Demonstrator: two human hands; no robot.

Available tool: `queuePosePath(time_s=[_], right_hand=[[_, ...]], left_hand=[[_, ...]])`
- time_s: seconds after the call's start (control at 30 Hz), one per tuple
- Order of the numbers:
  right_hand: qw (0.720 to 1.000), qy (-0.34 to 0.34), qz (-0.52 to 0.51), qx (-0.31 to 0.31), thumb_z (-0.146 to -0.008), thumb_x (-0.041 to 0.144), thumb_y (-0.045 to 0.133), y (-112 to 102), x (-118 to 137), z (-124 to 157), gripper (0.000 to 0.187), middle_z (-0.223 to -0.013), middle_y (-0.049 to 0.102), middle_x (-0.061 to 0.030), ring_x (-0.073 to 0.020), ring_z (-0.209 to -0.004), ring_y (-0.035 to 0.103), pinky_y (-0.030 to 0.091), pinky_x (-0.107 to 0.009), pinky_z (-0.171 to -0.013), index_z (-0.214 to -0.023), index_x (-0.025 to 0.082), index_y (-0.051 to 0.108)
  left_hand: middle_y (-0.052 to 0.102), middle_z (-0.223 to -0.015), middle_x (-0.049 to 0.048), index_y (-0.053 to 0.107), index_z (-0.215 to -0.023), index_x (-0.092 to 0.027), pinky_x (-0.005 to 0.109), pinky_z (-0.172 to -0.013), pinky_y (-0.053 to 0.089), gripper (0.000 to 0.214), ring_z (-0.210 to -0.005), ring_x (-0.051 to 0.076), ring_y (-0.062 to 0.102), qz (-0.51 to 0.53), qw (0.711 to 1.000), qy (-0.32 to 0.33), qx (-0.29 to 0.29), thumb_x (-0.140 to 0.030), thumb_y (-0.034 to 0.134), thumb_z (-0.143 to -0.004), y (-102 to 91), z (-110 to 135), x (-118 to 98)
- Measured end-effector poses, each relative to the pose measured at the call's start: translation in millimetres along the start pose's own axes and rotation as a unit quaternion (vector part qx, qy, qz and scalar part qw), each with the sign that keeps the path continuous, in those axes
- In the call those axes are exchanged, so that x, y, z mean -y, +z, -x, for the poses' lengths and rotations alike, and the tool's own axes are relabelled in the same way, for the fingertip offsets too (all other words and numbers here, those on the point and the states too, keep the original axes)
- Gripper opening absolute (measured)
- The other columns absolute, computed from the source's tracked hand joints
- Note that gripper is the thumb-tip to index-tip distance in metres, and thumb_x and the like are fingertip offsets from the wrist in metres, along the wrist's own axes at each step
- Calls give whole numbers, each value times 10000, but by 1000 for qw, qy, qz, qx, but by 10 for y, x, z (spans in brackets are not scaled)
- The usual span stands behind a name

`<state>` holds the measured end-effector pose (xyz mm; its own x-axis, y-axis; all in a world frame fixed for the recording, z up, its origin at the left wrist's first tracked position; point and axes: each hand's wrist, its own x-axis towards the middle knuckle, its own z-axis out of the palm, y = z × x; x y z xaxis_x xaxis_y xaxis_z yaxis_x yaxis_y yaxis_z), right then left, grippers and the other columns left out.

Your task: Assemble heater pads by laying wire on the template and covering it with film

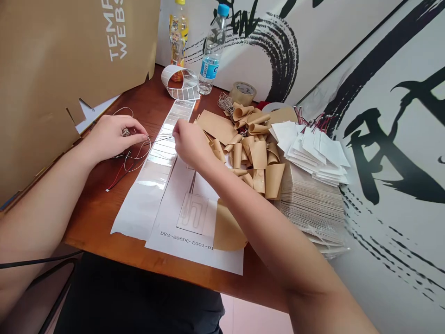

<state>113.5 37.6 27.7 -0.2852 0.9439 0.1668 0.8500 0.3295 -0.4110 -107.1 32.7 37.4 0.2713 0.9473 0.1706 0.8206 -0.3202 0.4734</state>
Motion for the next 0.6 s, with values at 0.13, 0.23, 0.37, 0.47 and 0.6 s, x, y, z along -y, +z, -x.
queuePosePath(time_s=[0.13, 0.23, 0.37, 0.47, 0.6], right_hand=[[961, 64, -262, -60, -936, 132, 566, -116, -29, 64, 128, -770, 701, -19, -118, -632, 622, 500, -281, -630, -826, 193, 591], [917, 86, -383, -69, -918, 165, 617, -173, 1, 158, 128, -737, 695, -10, -87, -578, 600, 498, -248, -556, -792, 185, 606], [901, 94, -419, -56, -887, 181, 665, -204, 49, 261, 108, -734, 693, -3, -70, -575, 587, 498, -222, -534, -781, 170, 649], [897, 91, -431, -39, -853, 197, 706, -247, 51, 330, 84, -712, 683, 6, -70, -582, 592, 500, -214, -535, -779, 169, 677], [877, 98, -469, -32, -805, 225, 771, -389, 23, 491, 83, -712, 678, 9, -64, -574, 581, 480, -207, -515, -788, 177, 706]], left_hand=[[772, -924, 30, 770, -948, -219, 326, -838, 482, 217, -876, 197, 672, 26, 1000, -11, 1, -346, 619, -858, 2, 5, 22], [775, -1006, 53, 757, -1079, -200, 317, -842, 510, 284, -892, 192, 682, 56, 998, -2, -2, -342, 635, -866, 48, 7, 34], [788, -1048, 51, 749, -1148, -214, 348, -895, 533, 312, -919, 197, 708, 77, 997, 8, 23, -330, 593, -904, 90, 16, 28], [789, -950, 43, 773, -998, -217, 368, -897, 541, 231, -909, 204, 713, 104, 994, 7, 37, -324, 592, -901, 88, 25, 15], [723, -836, 39, 704, -972, -186, 290, -737, 548, 170, -762, 152, 673, 226, 974, 9, 5, -300, 594, -909, 86, 26, -26]])
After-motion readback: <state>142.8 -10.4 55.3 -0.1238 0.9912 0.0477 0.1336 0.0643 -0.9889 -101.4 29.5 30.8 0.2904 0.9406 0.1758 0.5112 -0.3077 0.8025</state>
